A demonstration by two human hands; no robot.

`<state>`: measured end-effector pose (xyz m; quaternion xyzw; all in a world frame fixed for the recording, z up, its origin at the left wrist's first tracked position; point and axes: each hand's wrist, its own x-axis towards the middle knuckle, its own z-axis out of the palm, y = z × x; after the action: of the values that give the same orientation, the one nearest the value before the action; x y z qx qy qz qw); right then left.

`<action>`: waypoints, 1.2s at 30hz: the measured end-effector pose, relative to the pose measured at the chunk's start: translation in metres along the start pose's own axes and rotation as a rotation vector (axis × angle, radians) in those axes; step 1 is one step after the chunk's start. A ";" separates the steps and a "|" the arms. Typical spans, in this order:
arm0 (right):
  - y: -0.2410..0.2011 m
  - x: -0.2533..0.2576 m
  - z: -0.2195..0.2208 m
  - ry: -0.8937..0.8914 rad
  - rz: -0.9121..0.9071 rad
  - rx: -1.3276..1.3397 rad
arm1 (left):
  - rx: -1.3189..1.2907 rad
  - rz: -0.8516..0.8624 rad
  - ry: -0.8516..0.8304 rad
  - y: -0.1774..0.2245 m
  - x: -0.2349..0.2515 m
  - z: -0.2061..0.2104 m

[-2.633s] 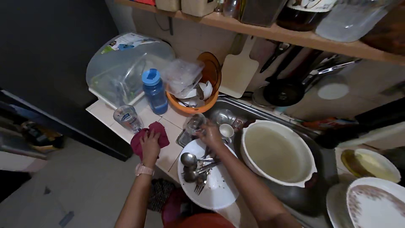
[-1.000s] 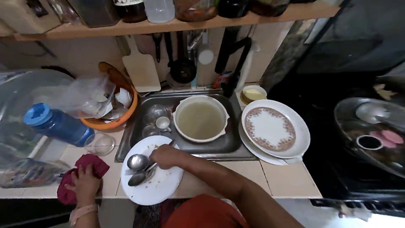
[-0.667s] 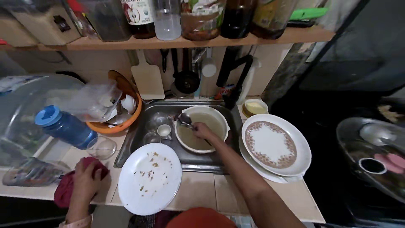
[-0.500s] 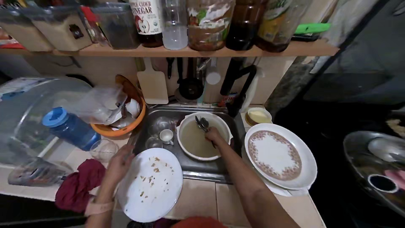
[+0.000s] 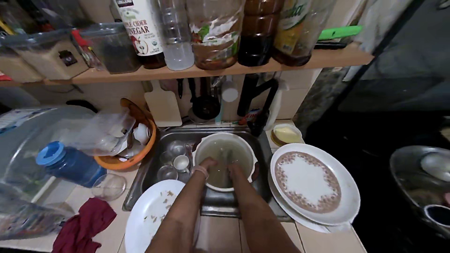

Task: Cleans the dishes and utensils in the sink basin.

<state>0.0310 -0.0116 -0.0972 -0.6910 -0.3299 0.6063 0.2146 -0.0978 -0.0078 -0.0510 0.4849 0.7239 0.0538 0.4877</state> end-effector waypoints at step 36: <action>-0.003 0.016 0.010 0.019 -0.068 0.220 | -0.494 0.145 0.288 0.013 0.065 0.015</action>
<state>0.0215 0.0007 -0.1077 -0.6574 -0.2824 0.6247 0.3128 -0.0819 0.0423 -0.0942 0.3896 0.7140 0.3312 0.4782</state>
